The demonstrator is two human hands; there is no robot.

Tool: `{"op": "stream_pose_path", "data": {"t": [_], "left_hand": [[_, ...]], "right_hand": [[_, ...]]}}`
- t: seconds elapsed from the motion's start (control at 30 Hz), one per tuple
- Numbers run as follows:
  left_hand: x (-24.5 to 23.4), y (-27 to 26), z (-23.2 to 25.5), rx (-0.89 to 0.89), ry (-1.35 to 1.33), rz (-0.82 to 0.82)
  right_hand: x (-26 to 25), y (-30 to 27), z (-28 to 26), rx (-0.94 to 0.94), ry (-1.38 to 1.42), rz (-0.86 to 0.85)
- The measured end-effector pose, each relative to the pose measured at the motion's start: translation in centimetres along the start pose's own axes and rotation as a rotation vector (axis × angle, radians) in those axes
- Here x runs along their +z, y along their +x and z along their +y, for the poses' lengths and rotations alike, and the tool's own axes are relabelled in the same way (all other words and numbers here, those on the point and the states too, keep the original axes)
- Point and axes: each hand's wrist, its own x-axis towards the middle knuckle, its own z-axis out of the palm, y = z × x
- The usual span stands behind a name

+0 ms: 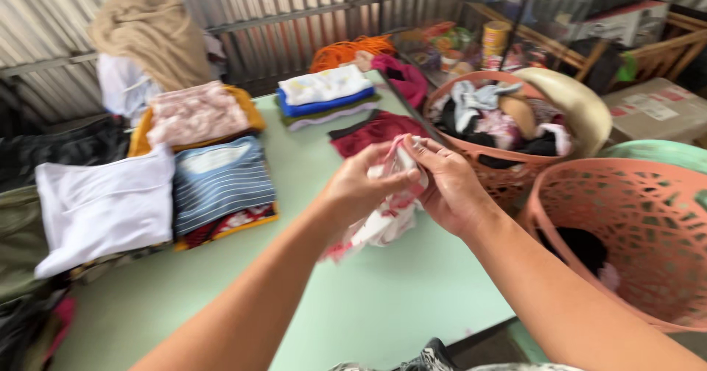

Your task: The person folds various clothing items, including a black and red t-shirt, a white t-shirt, a patterned shirt, a black tank top, and a dark brown top. They pick each item from a basket, smooth it out on a glass table, fold it neatly, and place it on a growing stack of folded clothes.

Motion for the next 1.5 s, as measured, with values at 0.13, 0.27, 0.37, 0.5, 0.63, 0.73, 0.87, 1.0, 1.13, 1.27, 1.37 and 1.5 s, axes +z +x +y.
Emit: {"op": "stream_pose_path", "data": {"t": [0.13, 0.27, 0.37, 0.5, 0.63, 0.73, 0.87, 1.0, 1.13, 1.27, 1.37, 1.5], "left_hand": [[-3.9, -3.1, -2.9, -0.074, -0.187, 0.036], [-8.1, -3.0, -4.9, -0.122, -0.018, 0.322], [-11.5, -1.9, -5.2, -0.067, -0.153, 0.375], [-14.6, -1.6, -4.3, -0.03, -0.149, 0.381], [-14.5, -2.2, -3.8, -0.071, 0.025, 0.013], [-12.8, -2.6, -4.5, -0.165, 0.102, -0.1], [-13.1, -1.8, -6.2, -0.17, 0.008, -0.14], [-14.2, -1.2, -7.0, -0.313, 0.028, -0.005], [-15.7, -0.7, -4.5, -0.592, -0.343, 0.029], [-16.1, -2.1, -2.3, -0.562, -0.681, -0.111], [-16.3, -3.4, -2.0, -0.454, -0.605, -0.222], [-15.9, -3.2, -6.1, -0.364, 0.206, -0.378]], "right_hand": [[4.3, 0.7, 2.5, 0.19, -0.332, 0.077], [6.6, 2.2, 3.9, 0.339, -0.911, 0.039], [7.0, 3.4, 5.2, 0.199, -1.461, -0.045], [7.5, 4.3, 5.9, 0.325, -1.165, 0.073], [9.2, 3.5, 4.4, 0.465, -0.392, 0.041], [9.9, 3.3, 4.0, 0.382, -0.277, -0.02], [9.4, 2.8, 2.8, 0.274, 0.079, -0.031], [7.7, 3.1, 2.4, 0.26, -0.064, 0.149], [4.7, 3.4, 5.8, 0.401, -1.214, -0.035], [2.6, 2.8, 8.9, 0.48, -0.878, 0.143], [2.7, 1.9, 8.2, 0.509, -0.329, 0.229], [4.3, 1.5, 6.9, 0.595, 0.112, 0.127]]}}
